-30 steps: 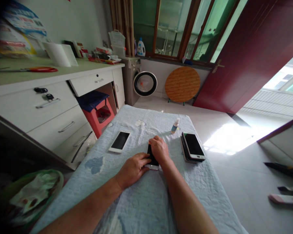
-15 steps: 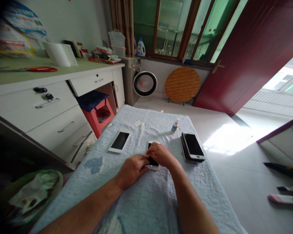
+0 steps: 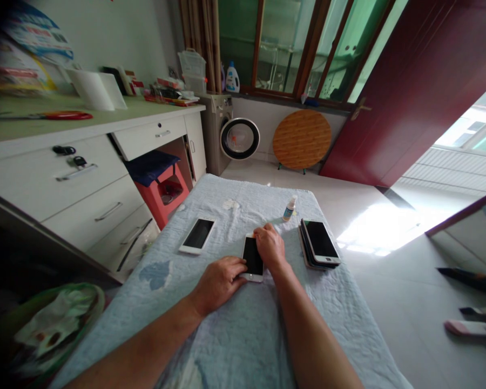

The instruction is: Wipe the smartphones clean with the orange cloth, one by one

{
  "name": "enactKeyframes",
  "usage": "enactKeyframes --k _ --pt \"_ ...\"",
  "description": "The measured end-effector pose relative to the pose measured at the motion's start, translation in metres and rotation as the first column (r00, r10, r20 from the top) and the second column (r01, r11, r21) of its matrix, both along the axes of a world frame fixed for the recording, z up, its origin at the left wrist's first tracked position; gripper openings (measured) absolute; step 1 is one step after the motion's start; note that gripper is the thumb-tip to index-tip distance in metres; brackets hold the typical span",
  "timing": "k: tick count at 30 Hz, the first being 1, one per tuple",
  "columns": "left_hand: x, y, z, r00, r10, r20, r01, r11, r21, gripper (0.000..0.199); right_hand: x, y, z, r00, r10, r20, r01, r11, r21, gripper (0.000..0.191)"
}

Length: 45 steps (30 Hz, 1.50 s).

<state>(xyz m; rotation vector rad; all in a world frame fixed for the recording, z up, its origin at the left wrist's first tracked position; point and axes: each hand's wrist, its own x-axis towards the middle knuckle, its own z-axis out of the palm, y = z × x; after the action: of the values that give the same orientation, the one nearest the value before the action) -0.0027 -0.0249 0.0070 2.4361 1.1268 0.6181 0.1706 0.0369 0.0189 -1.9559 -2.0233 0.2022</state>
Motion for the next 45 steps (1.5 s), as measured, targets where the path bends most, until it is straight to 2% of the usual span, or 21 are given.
enactKeyframes --k 5,8,15,20,25,31,36,40,45 --pt "0.0 0.0 0.003 1.0 -0.009 -0.01 0.009 1.0 0.006 0.018 0.004 -0.001 -0.001 0.992 -0.112 0.064 0.111 0.994 0.021 0.024" --pt "0.0 -0.001 0.005 0.999 -0.021 -0.028 0.021 0.999 0.031 0.021 0.0 -0.002 0.0 0.99 -0.125 0.062 0.123 0.992 0.031 0.023" --pt "0.001 -0.002 0.004 0.999 -0.032 -0.008 0.033 0.999 0.043 0.021 -0.013 0.001 -0.002 0.994 0.107 -0.018 -0.106 0.993 0.058 0.026" --pt "0.001 -0.001 0.003 0.997 -0.071 0.029 0.07 0.996 0.049 0.021 -0.02 0.0 -0.002 0.979 0.2 0.029 -0.201 0.978 0.057 0.027" --pt "0.001 0.0 0.002 0.997 -0.071 0.016 0.07 0.997 0.034 0.022 -0.014 -0.002 0.001 0.992 0.125 0.034 -0.126 0.992 0.027 0.027" --pt "0.002 -0.001 0.002 0.999 -0.052 0.002 0.052 0.998 0.034 0.024 0.015 -0.007 0.0 0.999 -0.014 0.051 0.015 1.0 -0.012 0.024" --pt "0.002 -0.001 0.003 0.999 -0.044 0.002 0.044 0.999 0.031 0.025 0.026 -0.011 -0.001 0.999 -0.03 0.04 0.03 0.999 -0.018 0.021" --pt "0.001 -0.001 0.003 0.999 -0.045 0.023 0.044 0.999 0.019 0.026 0.024 -0.012 0.0 1.0 0.029 0.006 -0.029 0.999 -0.024 0.019" --pt "0.0 -0.001 0.003 0.997 -0.035 0.062 0.036 0.999 -0.014 0.023 0.009 -0.019 0.002 0.978 0.199 -0.062 -0.199 0.98 0.005 0.019"
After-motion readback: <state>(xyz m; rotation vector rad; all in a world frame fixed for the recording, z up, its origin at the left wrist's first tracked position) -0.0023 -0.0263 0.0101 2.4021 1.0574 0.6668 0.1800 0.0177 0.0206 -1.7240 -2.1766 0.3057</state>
